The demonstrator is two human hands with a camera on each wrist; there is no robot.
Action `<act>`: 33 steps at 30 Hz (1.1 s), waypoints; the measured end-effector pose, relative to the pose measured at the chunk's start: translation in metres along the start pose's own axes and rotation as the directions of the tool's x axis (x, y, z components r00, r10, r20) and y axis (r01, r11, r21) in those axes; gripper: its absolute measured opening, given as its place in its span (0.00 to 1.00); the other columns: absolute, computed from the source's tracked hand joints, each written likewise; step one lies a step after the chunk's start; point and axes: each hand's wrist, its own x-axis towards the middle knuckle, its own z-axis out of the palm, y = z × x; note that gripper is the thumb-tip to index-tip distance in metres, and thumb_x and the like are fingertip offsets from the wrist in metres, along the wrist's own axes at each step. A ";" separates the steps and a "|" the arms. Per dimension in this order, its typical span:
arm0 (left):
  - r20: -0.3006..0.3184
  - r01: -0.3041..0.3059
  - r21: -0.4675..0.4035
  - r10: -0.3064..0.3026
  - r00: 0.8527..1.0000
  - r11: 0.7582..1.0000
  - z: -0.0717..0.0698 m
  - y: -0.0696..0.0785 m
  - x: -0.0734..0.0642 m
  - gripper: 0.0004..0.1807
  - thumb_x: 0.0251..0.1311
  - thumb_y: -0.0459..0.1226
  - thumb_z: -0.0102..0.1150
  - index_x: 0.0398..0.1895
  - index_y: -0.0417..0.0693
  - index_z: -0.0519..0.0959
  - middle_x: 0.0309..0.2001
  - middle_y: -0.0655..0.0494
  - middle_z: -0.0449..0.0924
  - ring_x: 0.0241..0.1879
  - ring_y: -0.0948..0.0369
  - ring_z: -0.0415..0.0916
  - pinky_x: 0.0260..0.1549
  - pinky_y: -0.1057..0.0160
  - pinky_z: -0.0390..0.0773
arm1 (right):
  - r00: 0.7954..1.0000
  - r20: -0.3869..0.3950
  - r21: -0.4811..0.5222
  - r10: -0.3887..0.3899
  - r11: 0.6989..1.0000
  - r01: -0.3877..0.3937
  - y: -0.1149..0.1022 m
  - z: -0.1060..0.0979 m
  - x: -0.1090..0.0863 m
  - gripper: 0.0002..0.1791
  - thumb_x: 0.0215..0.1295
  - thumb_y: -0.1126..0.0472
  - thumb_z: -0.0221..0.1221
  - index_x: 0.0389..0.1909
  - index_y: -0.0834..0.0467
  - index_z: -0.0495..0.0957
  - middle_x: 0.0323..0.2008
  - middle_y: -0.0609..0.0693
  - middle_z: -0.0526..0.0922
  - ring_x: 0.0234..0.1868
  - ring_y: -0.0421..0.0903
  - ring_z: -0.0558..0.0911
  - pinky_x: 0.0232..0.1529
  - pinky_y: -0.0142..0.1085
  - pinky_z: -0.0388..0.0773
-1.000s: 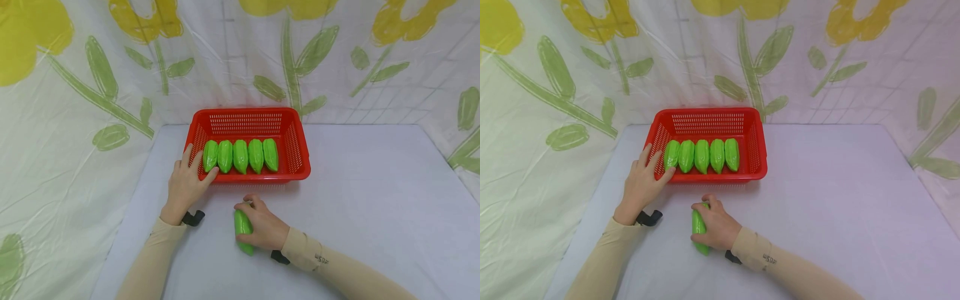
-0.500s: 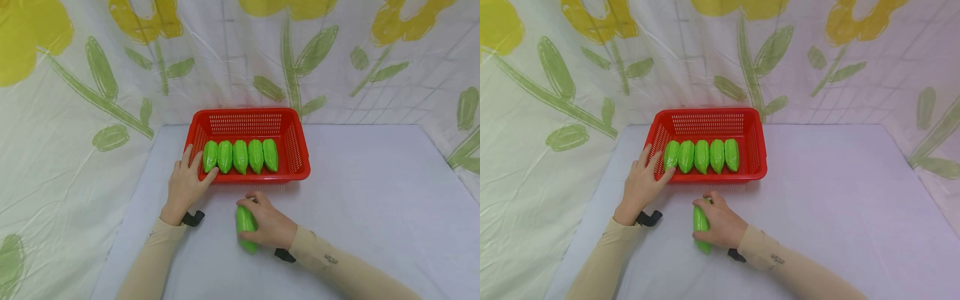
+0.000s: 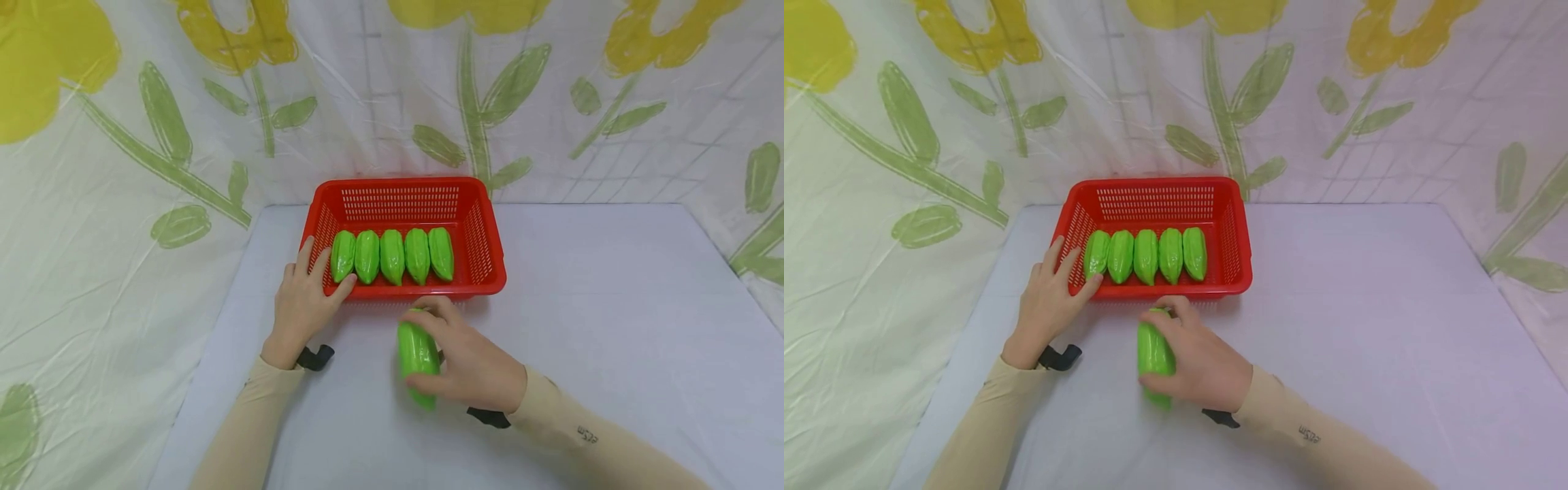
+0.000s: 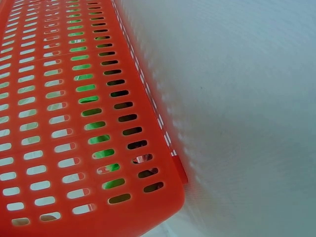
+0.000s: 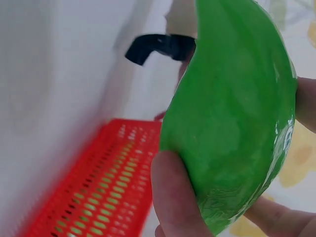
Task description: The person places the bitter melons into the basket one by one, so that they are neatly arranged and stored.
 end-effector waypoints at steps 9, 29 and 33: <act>0.009 0.004 -0.003 -0.004 1.000 1.000 -0.001 0.000 0.000 0.44 0.67 0.65 0.53 0.75 0.42 0.69 0.81 0.39 0.55 0.52 0.37 0.72 0.42 0.40 0.82 | 0.998 -0.055 0.014 -0.026 1.000 0.027 0.000 -0.031 0.004 0.41 0.57 0.60 0.76 0.71 0.57 0.70 0.66 0.58 0.68 0.55 0.48 0.76 0.40 0.33 0.85; 0.025 0.012 0.003 -0.012 1.000 1.000 0.001 -0.001 0.000 0.45 0.68 0.66 0.51 0.75 0.43 0.68 0.81 0.40 0.54 0.53 0.38 0.71 0.42 0.40 0.83 | 0.985 -0.004 -0.153 0.172 0.973 -0.171 0.039 -0.101 0.061 0.38 0.63 0.55 0.71 0.72 0.60 0.70 0.67 0.62 0.66 0.66 0.58 0.72 0.65 0.55 0.76; 0.019 0.010 0.003 -0.010 1.000 1.000 0.001 -0.001 0.000 0.44 0.68 0.65 0.52 0.75 0.43 0.69 0.81 0.40 0.55 0.53 0.38 0.71 0.42 0.39 0.83 | 0.975 0.024 -0.186 0.222 0.959 -0.214 0.049 -0.110 0.077 0.39 0.63 0.53 0.71 0.72 0.60 0.69 0.69 0.63 0.64 0.65 0.60 0.71 0.66 0.57 0.75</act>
